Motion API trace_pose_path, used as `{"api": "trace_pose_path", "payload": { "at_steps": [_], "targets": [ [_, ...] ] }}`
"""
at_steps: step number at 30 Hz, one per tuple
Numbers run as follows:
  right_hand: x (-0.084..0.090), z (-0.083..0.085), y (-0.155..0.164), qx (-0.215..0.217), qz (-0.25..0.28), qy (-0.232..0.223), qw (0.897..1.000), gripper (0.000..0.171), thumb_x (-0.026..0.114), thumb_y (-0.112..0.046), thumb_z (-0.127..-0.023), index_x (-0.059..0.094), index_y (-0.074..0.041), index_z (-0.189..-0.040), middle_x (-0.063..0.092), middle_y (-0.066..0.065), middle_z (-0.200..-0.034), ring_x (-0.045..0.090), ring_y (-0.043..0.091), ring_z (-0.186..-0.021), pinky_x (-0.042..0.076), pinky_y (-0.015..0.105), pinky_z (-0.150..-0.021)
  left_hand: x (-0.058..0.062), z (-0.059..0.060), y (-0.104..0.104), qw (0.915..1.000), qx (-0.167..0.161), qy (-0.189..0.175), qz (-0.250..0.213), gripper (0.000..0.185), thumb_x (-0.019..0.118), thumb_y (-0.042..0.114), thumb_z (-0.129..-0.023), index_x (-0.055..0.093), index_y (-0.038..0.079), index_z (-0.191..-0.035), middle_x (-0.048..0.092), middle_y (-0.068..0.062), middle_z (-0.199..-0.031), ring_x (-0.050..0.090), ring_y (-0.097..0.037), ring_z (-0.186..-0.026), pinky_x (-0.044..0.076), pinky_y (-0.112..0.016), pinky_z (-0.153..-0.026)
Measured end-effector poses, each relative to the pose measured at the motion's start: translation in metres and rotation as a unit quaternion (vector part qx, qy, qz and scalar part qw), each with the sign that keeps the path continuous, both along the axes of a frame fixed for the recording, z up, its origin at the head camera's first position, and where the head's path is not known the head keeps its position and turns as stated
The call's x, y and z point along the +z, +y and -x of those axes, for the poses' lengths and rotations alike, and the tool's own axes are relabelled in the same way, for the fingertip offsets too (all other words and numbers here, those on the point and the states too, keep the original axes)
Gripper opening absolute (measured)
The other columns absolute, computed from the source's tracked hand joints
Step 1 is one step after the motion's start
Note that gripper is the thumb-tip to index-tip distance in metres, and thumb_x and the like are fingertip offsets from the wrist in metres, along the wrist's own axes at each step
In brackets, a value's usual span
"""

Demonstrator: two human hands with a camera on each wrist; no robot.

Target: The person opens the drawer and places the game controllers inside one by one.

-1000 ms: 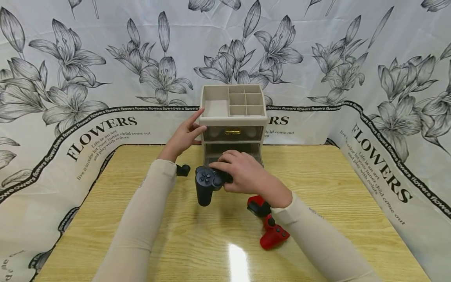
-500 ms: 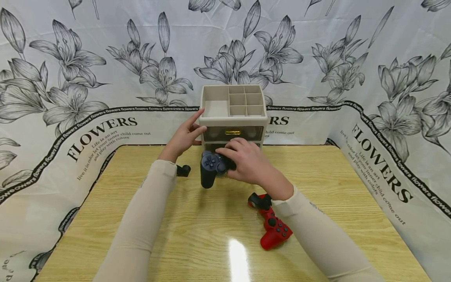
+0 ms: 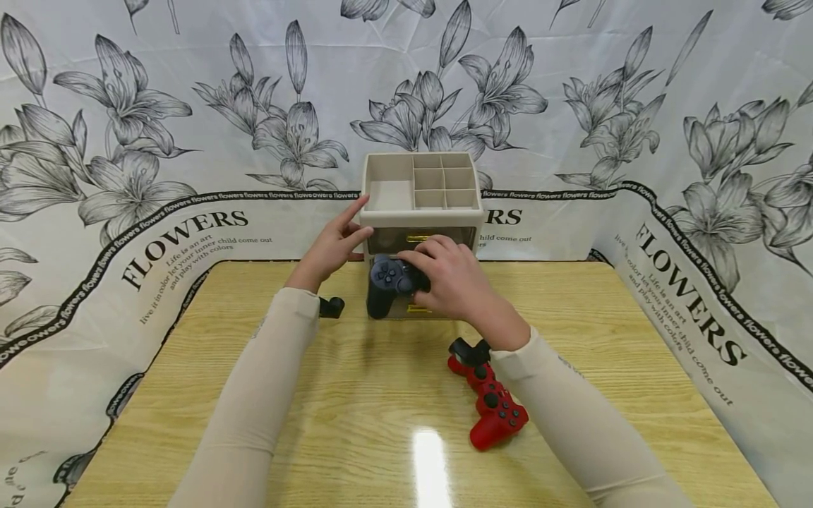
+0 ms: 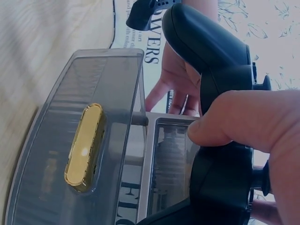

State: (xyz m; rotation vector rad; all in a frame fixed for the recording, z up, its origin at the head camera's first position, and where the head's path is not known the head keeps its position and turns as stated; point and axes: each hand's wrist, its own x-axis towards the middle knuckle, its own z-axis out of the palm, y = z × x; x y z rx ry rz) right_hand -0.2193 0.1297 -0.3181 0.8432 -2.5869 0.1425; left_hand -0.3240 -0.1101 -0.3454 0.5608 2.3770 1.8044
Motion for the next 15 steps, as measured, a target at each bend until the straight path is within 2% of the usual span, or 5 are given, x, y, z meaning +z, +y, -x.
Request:
{"api": "trace_pose_path", "payload": {
  "at_steps": [9,15],
  "targets": [
    [0.002,0.006,0.000,-0.032,0.011,0.000,0.999,0.062,0.076,-0.031,-0.077,0.057,-0.022,-0.135,0.059,0.006,-0.129,0.046,0.030,-0.127,0.048,0.051,-0.094,0.000,0.002,0.000,1.0000,-0.001,-0.007,0.006,0.064,0.055,0.032,-0.098,0.023,0.047,-0.151,0.054,-0.018,-0.127,0.057,-0.034,-0.117,0.055,-0.052,-0.090],
    [0.000,0.012,0.000,-0.051,0.010,0.015,0.999,0.064,0.078,-0.034,-0.077,0.057,-0.019,-0.136,0.060,0.006,-0.130,0.047,0.031,-0.128,0.049,0.051,-0.095,0.013,-0.009,0.001,0.9997,-0.011,-0.023,0.002,0.065,0.053,0.025,-0.100,0.021,0.042,-0.154,0.051,-0.023,-0.130,0.054,-0.038,-0.120,0.051,-0.056,-0.095]
  ]
}}
